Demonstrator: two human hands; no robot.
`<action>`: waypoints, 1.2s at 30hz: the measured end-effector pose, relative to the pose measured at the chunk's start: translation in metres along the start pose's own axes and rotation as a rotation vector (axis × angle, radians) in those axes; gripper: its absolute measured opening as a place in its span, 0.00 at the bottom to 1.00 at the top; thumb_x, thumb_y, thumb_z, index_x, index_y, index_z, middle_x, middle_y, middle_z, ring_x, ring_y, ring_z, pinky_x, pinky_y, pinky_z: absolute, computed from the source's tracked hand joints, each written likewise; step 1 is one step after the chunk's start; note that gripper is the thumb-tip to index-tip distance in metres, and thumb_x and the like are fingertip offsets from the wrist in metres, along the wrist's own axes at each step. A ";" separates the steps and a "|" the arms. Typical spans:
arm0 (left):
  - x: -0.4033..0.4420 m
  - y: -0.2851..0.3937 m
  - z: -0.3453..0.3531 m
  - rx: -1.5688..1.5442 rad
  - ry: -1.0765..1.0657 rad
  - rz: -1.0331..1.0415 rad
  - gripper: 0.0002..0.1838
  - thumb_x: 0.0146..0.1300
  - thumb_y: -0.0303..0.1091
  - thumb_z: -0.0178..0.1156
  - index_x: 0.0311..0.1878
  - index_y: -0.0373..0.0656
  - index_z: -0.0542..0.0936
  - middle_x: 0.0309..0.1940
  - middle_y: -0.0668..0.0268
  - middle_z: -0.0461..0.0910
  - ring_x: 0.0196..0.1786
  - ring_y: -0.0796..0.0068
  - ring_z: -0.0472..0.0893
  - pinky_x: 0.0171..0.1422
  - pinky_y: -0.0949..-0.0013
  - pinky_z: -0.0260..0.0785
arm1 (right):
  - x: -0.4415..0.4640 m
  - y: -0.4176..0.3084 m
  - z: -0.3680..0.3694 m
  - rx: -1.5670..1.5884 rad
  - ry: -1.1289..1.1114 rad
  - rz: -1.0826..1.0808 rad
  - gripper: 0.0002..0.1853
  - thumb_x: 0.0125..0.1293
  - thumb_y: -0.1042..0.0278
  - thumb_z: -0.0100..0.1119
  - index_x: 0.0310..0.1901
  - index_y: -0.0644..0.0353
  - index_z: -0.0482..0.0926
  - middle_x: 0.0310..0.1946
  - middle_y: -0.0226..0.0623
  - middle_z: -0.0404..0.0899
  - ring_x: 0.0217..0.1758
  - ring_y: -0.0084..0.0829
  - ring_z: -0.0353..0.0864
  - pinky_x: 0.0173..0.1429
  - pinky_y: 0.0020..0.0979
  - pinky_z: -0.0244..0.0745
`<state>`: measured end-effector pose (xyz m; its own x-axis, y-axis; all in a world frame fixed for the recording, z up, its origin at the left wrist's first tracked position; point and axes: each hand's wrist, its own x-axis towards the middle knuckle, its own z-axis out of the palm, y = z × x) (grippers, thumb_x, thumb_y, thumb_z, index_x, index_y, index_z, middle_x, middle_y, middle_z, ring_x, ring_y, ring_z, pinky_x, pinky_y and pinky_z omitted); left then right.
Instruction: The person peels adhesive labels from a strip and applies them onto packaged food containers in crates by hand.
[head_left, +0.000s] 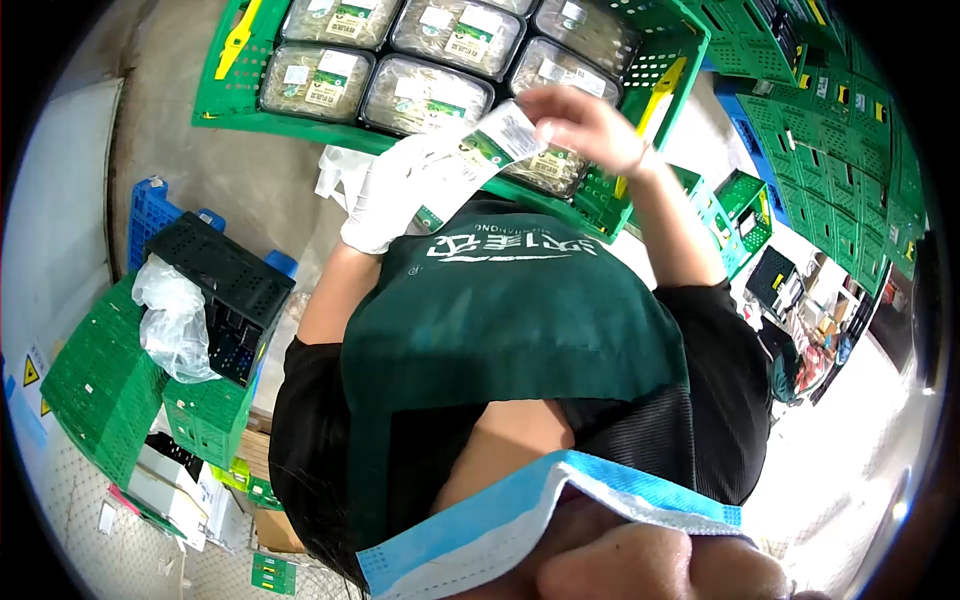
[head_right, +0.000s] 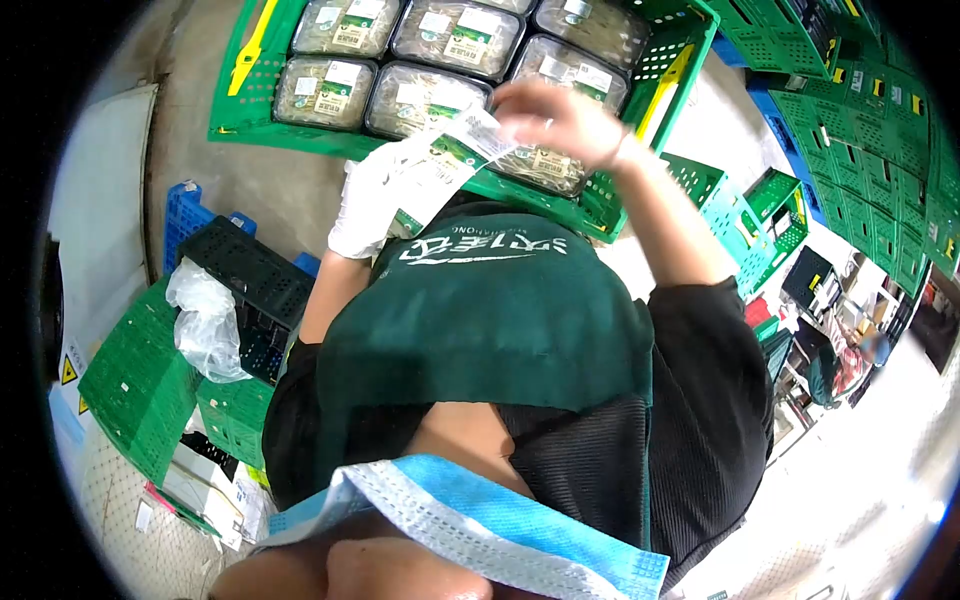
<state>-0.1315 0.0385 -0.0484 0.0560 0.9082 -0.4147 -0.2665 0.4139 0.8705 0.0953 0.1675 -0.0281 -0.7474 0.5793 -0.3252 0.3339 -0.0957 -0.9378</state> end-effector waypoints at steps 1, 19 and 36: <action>0.003 0.005 0.001 0.136 -0.032 0.048 0.14 0.52 0.22 0.53 0.45 0.35 0.72 0.38 0.63 0.75 0.40 0.78 0.75 0.43 0.76 0.68 | -0.007 -0.027 0.020 -0.268 0.069 -0.047 0.18 0.51 0.59 0.61 0.41 0.59 0.73 0.33 0.39 0.76 0.38 0.31 0.76 0.42 0.29 0.70; 0.110 0.075 -0.161 0.731 0.382 0.488 0.10 0.54 0.29 0.49 0.37 0.37 0.74 0.35 0.58 0.75 0.37 0.67 0.75 0.40 0.72 0.67 | 0.098 0.139 -0.167 -1.287 0.452 0.831 0.27 0.53 0.69 0.45 0.57 0.51 0.56 0.52 0.42 0.63 0.55 0.43 0.64 0.54 0.40 0.63; 0.130 0.205 -0.115 0.559 0.301 0.140 0.09 0.55 0.28 0.52 0.39 0.35 0.72 0.32 0.64 0.74 0.31 0.74 0.73 0.36 0.72 0.67 | -0.094 0.137 -0.071 0.078 1.111 0.479 0.24 0.45 0.53 0.58 0.38 0.66 0.73 0.35 0.54 0.74 0.41 0.45 0.74 0.47 0.36 0.67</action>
<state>-0.2899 0.2341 0.0460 -0.2364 0.9325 -0.2732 0.2941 0.3366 0.8945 0.2518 0.1577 -0.1176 0.3559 0.8469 -0.3951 0.3772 -0.5170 -0.7684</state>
